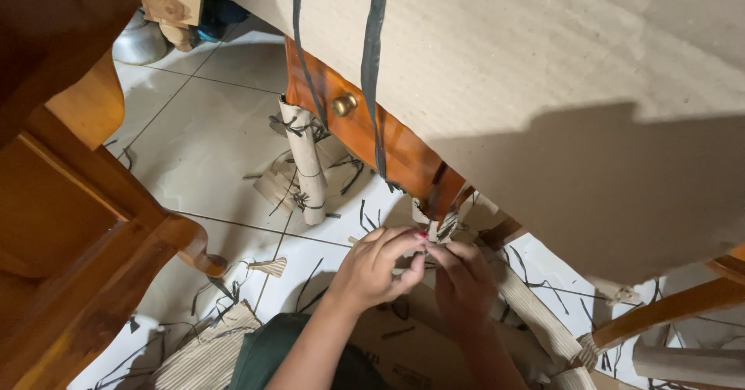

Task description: Wrapping a wooden chair leg with protective cardboard and securing it with plastic ties.

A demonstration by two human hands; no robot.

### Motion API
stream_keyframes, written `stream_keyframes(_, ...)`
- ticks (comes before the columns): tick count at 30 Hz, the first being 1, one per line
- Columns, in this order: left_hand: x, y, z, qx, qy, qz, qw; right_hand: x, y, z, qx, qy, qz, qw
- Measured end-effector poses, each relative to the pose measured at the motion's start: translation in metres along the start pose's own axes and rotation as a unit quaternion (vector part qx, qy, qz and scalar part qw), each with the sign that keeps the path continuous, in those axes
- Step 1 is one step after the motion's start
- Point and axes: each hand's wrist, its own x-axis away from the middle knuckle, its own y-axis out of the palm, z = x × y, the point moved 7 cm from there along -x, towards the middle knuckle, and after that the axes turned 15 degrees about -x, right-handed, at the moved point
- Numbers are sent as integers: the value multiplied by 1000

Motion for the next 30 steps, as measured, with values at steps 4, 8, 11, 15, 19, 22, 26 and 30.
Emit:
stream_keyframes(4,3,-5,1,-41,31,66,997,7,1,10,1,54,-10,998)
stream_keyframes(8,10,2,-11,20,-29,60,998,11,7,39,-70,325,-70,941)
stream_keyframes(11,9,1,-9,1,-10,81,997,10,8,39,-220,356,-63,906)
stream_keyframes(15,-4,-16,-3,-1,-17,95,995,10,8,35,-262,389,-40,882)
stream_keyframes(19,-10,-21,1,24,-10,55,998,10,7,34,-272,384,-29,882)
stream_keyframes(22,-5,-17,0,23,-4,48,999,4,5,26,-266,367,-27,891)
stream_keyframes(26,-7,-20,1,11,35,54,998,15,1,36,-232,371,-4,899)
stream_keyframes(30,-13,-34,4,10,29,34,999,3,-6,26,-132,330,-35,934)
